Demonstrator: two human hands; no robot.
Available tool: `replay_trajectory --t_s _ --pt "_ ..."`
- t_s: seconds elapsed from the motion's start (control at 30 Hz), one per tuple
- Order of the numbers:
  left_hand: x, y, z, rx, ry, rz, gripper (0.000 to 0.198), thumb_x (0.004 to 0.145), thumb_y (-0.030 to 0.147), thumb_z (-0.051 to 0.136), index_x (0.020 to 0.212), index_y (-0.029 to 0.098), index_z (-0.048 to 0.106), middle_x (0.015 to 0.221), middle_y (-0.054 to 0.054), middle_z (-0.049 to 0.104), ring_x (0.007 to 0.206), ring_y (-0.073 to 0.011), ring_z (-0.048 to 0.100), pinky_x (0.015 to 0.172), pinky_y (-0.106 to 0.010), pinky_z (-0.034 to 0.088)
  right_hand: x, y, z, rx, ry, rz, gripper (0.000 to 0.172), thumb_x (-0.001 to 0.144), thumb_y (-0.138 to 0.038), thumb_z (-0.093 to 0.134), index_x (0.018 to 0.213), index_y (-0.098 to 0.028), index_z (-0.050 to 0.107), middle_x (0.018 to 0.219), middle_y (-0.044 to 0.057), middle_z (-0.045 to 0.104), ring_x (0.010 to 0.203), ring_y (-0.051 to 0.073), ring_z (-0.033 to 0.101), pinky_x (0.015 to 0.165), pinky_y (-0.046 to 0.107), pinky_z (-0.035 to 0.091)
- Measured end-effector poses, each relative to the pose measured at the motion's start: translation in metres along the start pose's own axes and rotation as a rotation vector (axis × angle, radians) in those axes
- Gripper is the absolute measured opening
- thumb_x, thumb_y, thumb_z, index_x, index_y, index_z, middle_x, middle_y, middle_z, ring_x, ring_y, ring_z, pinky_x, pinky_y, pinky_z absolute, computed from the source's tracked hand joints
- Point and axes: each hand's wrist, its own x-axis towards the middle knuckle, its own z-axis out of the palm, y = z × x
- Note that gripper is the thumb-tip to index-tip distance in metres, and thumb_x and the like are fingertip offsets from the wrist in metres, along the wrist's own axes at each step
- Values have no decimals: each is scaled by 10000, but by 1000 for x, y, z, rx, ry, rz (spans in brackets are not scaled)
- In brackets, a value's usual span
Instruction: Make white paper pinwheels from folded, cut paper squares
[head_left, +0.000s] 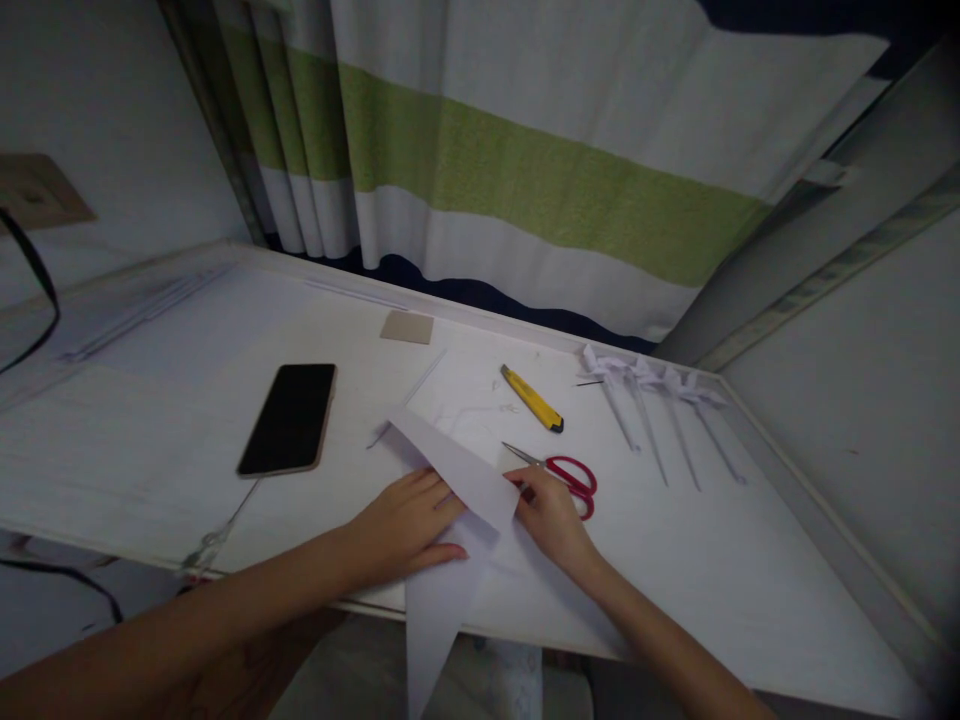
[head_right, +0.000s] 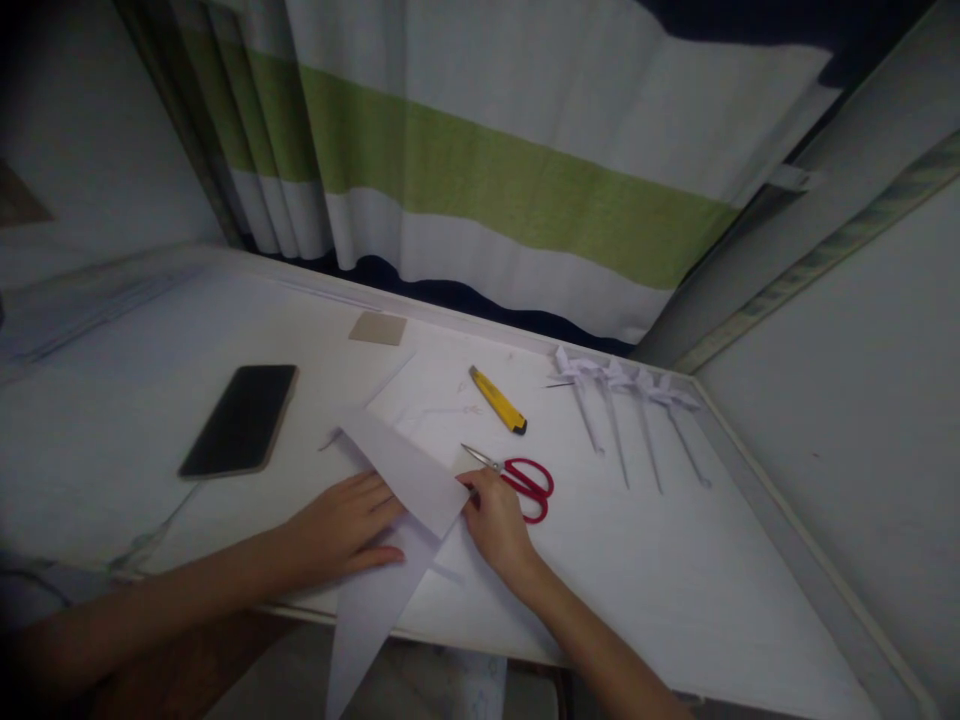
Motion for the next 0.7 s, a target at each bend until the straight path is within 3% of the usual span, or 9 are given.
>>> replay_trajectory --t_s 0.17,0.33,0.7 --pt "13 -10 8 16 -47 40 536 739 539 436 1126 171 476 1166 -126 501 1069 -286 419 929 -425 253 -6 -5 -1 -77 1 -53 377 626 0 435 905 -172 621 844 71 593 765 189 547 711 310 429" --pt "13 -14 12 1 -61 53 588 738 564 407 1182 179 431 1173 -114 498 1087 -288 400 935 -420 235 -11 -5 -1 -114 40 -39 397 649 -15 427 988 -139 590 899 103 586 791 198 546 726 316 427" --pt "20 -17 7 43 -84 107 596 722 579 412 1148 166 461 1160 -131 502 1053 -293 426 918 -418 248 -6 7 -6 -86 74 -3 217 630 -71 525 801 -163 623 734 35 633 632 148 552 606 263 434"
